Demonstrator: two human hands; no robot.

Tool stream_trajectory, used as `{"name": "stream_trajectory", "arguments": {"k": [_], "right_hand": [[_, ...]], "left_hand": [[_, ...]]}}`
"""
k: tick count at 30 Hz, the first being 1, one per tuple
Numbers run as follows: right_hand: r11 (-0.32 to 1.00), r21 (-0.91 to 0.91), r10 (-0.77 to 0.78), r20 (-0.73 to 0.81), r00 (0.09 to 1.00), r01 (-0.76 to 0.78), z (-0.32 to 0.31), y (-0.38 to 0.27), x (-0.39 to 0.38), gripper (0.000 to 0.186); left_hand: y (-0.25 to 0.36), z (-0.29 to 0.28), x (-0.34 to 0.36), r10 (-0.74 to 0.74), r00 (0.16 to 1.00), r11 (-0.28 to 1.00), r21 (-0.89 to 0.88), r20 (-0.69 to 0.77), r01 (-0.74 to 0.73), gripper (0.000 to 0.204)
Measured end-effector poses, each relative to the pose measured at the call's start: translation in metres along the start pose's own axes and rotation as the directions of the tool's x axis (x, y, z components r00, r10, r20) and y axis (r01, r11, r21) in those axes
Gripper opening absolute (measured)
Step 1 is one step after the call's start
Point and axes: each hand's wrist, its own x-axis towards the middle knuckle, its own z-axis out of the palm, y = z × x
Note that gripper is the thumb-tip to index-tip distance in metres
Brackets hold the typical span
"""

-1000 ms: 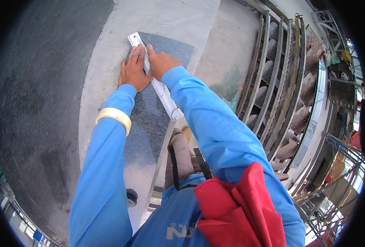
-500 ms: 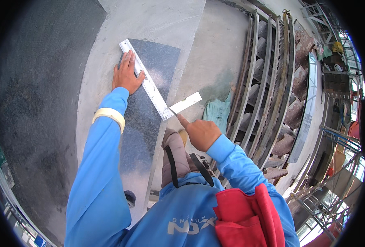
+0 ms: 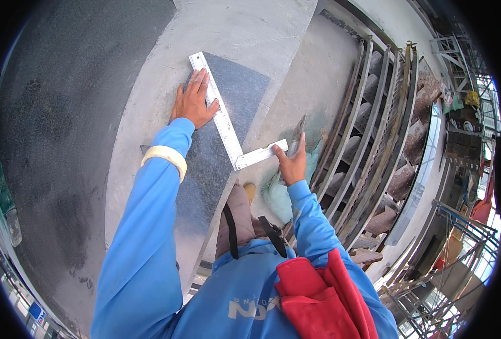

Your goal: The person measures a large gray tile with a tape measure and square ruler, marks a cut line with a utility knife, then uses an angle grinder to cut the tile along the marked line. The cut piece separates from the main tile.

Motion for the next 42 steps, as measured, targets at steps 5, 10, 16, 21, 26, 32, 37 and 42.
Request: {"name": "stream_trajectory", "arguments": {"k": [5,10,16,21,26,32,37,42], "right_hand": [[0.866,0.411,0.280,0.070,0.958,-0.283,0.067,-0.061,-0.118,0.095],[0.837,0.541,0.131,-0.064,0.989,-0.076,0.077,-0.118,-0.236,0.085],[0.577,0.814,0.041,0.056,0.998,-0.070,-0.096,-0.078,-0.177,0.037],[0.255,0.894,0.085,0.360,0.929,-0.370,-0.250,-0.020,0.123,0.011],[0.423,0.757,-0.137,0.596,0.791,-0.497,-0.217,-0.092,0.248,0.028],[0.367,0.753,-0.355,0.657,0.665,-0.546,-0.219,-0.176,0.238,0.044],[0.445,0.653,-0.302,0.754,0.584,-0.613,-0.228,-0.152,0.175,0.051],[0.556,0.523,-0.168,0.832,0.529,-0.646,-0.244,-0.116,0.022,0.054]], "left_hand": [[-0.107,-0.017,-0.119,0.137,0.986,0.986,-0.080,-0.095,-0.145,0.078],[-0.218,-0.012,-0.352,-0.137,0.948,0.900,-0.437,-0.289,-0.003,0.070],[-0.079,-0.052,-0.491,-0.222,0.972,0.815,-0.563,-0.082,0.139,0.067],[0.175,-0.028,-0.316,-0.448,0.894,0.769,-0.519,-0.023,0.373,0.063],[0.259,-0.034,-0.268,-0.891,0.452,0.326,-0.648,0.033,0.689,0.058],[0.319,-0.006,-0.339,-0.920,0.380,0.266,-0.561,0.095,0.784,0.057],[0.344,-0.001,-0.392,-0.950,0.287,0.168,-0.574,0.123,0.802,0.054],[0.348,-0.058,-0.456,-0.802,0.452,-0.057,-0.804,0.390,0.592,0.066]]}}
